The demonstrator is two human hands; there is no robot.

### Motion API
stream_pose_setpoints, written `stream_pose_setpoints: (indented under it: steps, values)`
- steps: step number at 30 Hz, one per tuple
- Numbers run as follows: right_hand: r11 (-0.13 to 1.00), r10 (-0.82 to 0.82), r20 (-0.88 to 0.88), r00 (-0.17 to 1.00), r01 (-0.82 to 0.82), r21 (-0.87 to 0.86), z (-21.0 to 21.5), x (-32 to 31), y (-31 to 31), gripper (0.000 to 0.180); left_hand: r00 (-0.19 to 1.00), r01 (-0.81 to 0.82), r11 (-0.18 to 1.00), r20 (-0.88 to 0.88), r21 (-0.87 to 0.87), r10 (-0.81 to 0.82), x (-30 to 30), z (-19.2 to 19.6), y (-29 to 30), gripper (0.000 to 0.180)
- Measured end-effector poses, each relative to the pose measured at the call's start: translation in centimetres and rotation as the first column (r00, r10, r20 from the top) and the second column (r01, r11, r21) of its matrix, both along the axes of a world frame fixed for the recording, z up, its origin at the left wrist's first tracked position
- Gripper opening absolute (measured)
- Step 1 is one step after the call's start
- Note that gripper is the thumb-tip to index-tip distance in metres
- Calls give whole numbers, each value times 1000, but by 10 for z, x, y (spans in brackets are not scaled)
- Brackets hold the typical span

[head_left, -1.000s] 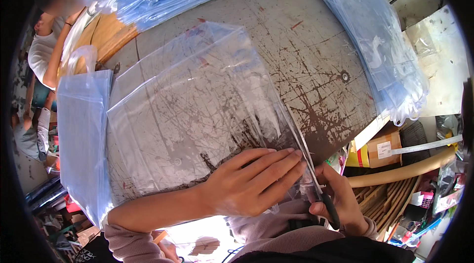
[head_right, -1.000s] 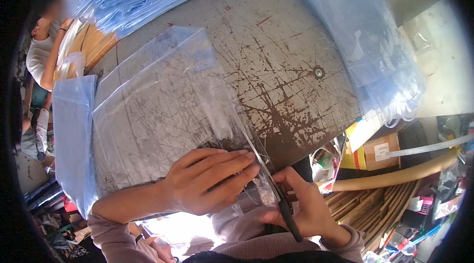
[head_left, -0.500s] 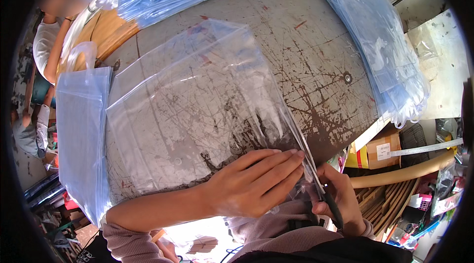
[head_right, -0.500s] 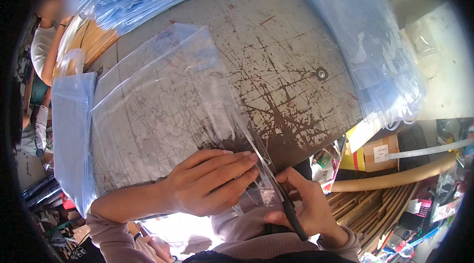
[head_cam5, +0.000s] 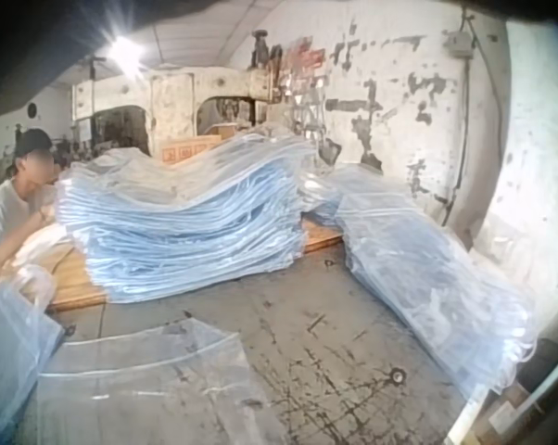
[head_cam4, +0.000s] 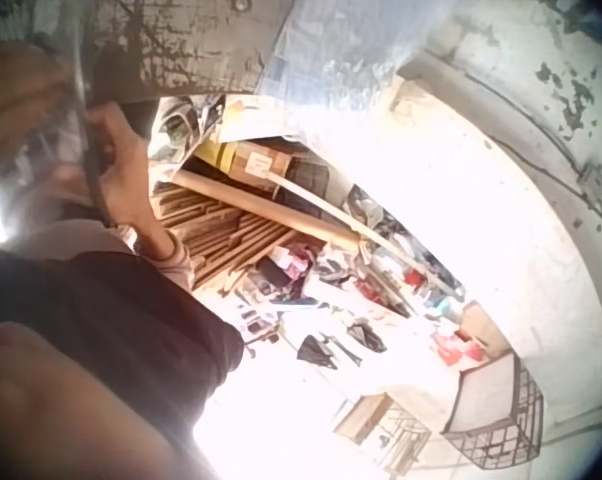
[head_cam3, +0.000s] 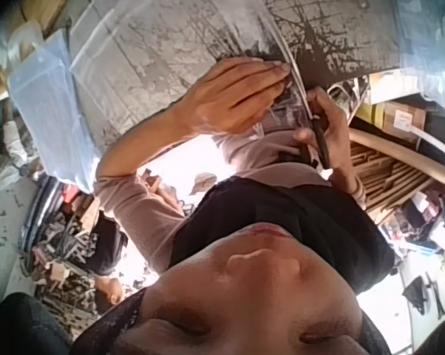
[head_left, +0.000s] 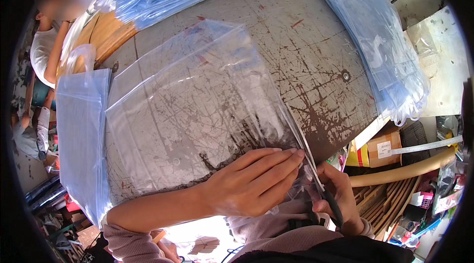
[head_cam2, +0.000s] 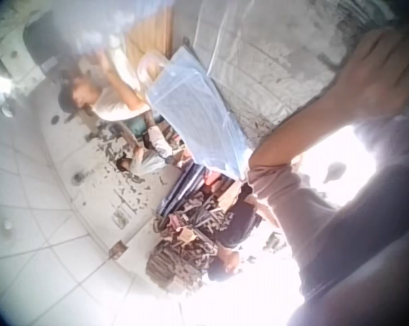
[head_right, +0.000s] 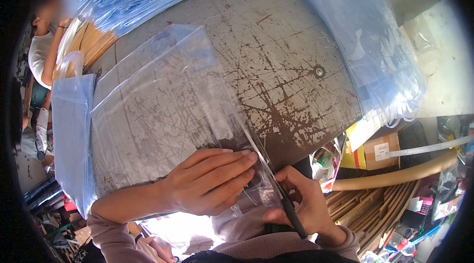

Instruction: The person handles clear plastic bags on a workbench, unfolding and opening them by hand, and trims the edges of the plastic using scissors.

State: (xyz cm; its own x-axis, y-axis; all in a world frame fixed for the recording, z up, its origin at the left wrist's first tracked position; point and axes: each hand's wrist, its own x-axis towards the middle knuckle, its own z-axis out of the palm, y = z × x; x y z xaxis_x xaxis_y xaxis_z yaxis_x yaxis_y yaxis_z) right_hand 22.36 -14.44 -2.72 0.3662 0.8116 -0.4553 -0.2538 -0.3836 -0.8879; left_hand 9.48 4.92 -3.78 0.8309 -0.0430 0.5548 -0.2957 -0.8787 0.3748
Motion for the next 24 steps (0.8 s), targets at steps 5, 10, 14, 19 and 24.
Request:
stream_pose_setpoints:
  steps: [5,10,14,19,24]
  values:
    - [1000,-17,-37,999,17,10,0,0,0,66,1000,3,1000,-15,6,-3,0,1,0,27]
    - [1000,3,10,1000,-3,-5,-3,0,-4,63,1000,-2,1000,-13,5,2,-1,0,-1,27]
    - [1000,-11,-6,1000,11,-2,2,-1,0,61,1000,-8,1000,-7,11,8,-1,-1,-2,27]
    - [998,-49,-124,991,53,29,-1,-1,-1,60,1000,4,1000,10,4,-4,0,0,0,28]
    - [998,-16,-97,995,22,55,1,1,4,59,1000,23,999,8,-39,-23,-1,1,0,28]
